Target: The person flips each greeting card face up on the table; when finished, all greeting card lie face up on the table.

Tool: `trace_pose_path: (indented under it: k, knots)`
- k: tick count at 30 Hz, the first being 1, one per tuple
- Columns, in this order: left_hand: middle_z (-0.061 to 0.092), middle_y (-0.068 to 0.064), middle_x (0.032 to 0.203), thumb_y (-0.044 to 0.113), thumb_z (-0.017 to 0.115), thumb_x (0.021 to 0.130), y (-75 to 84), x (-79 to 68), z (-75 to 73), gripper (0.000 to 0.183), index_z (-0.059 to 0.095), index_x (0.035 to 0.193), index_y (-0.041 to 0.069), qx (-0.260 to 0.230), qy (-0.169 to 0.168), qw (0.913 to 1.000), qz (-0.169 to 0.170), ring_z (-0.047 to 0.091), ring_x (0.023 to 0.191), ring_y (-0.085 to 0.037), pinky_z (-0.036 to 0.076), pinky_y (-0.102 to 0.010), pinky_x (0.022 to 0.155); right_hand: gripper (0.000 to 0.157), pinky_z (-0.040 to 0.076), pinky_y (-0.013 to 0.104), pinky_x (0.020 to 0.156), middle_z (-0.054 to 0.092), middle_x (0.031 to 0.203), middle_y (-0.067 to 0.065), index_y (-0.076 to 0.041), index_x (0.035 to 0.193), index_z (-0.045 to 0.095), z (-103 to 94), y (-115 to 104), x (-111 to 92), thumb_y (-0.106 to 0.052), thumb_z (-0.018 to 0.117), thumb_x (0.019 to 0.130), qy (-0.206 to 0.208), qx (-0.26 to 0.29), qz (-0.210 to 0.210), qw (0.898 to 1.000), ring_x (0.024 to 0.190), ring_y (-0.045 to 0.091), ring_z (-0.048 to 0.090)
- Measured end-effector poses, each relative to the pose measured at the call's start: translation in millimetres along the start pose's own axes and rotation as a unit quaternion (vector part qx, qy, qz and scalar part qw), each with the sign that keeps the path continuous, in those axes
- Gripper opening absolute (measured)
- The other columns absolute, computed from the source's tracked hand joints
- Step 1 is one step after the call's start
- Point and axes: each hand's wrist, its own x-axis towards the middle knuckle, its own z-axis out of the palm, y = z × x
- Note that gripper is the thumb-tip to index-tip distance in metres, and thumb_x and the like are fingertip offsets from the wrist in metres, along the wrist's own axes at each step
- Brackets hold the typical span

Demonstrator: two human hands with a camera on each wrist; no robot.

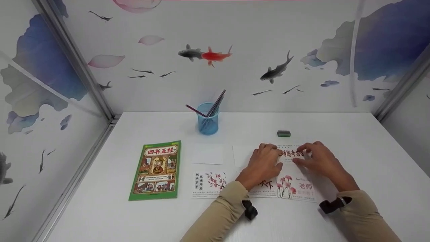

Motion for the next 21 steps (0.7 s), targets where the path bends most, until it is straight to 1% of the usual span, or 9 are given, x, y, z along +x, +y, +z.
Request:
trace_pose_path:
  k: [2,5,8,10,13,16,20,21]
  knots:
    - [0.064,0.004,0.153,0.034,0.066,0.108,-7.1,-6.2,-5.7,0.039,0.069,0.146,0.023,-0.018,0.010,0.9998,-0.003,0.055,0.144,-0.018,0.049,-0.034,0.119,0.055,0.053,0.057,0.092,0.059,0.132,0.031,-0.002,0.137,0.069,0.6,0,0,-0.038,0.081,0.098,0.000,0.007,-0.002,1.000,0.114,0.045,0.060]
    - [0.063,0.003,0.154,0.032,0.067,0.108,-21.1,-18.1,-17.1,0.040,0.067,0.147,0.023,-0.044,0.023,0.9987,-0.011,0.054,0.145,-0.019,0.047,-0.034,0.121,0.054,0.054,0.049,0.087,0.060,0.131,0.030,-0.001,0.137,0.069,2.0,-3,0,-0.039,0.078,0.100,0.012,0.020,-0.010,1.000,0.113,0.043,0.061]
    - [0.063,-0.001,0.154,0.030,0.068,0.107,-39.7,-31.3,-27.7,0.040,0.068,0.146,0.021,-0.063,0.034,0.9974,-0.014,0.053,0.146,-0.022,0.046,-0.037,0.122,0.051,0.052,0.040,0.081,0.064,0.127,0.027,-0.001,0.137,0.069,5.2,-11,-2,-0.039,0.075,0.103,0.030,0.035,-0.023,0.999,0.107,0.039,0.062]
    - [0.062,-0.004,0.155,0.029,0.069,0.107,-53.6,-40.5,-33.4,0.040,0.068,0.146,0.019,-0.072,0.039,0.9965,-0.018,0.052,0.147,-0.024,0.046,-0.040,0.123,0.049,0.050,0.036,0.079,0.068,0.126,0.023,-0.003,0.136,0.069,9.1,-20,-2,-0.039,0.074,0.104,0.036,0.043,-0.032,0.998,0.105,0.034,0.063]
    - [0.062,-0.006,0.155,0.027,0.069,0.107,-73.5,-53.8,-40.2,0.040,0.068,0.146,0.016,-0.084,0.039,0.9952,-0.031,0.051,0.148,-0.027,0.044,-0.042,0.124,0.044,0.050,0.034,0.079,0.073,0.122,0.018,-0.005,0.135,0.070,18.1,-38,-3,-0.038,0.072,0.105,0.024,0.059,-0.045,0.997,0.103,0.029,0.064]
    - [0.065,-0.006,0.151,0.026,0.069,0.107,-88.9,-65.2,-45.2,0.040,0.068,0.145,0.015,-0.087,0.042,0.9946,-0.040,0.054,0.144,-0.028,0.046,-0.044,0.122,0.043,0.050,0.034,0.080,0.076,0.123,0.014,-0.006,0.136,0.071,28.8,-55,-1,-0.036,0.071,0.106,0.009,0.069,-0.065,0.995,0.103,0.026,0.064]
    - [0.074,-0.005,0.140,0.025,0.071,0.105,-100.0,-75.7,-49.1,0.037,0.071,0.140,0.012,-0.080,0.054,0.9946,-0.040,0.062,0.133,-0.027,0.051,-0.043,0.115,0.044,0.051,0.034,0.080,0.076,0.130,0.017,-0.004,0.139,0.069,41.0,-72,3,-0.035,0.070,0.106,-0.002,0.074,-0.096,0.993,0.105,0.027,0.066]
    - [0.075,-0.004,0.139,0.025,0.071,0.105,-101.5,-77.4,-49.4,0.037,0.071,0.140,0.012,-0.077,0.052,0.9947,-0.042,0.064,0.131,-0.026,0.052,-0.042,0.114,0.044,0.050,0.034,0.079,0.076,0.132,0.017,-0.004,0.139,0.069,43.4,-76,4,-0.034,0.070,0.106,-0.003,0.073,-0.100,0.992,0.106,0.028,0.066]
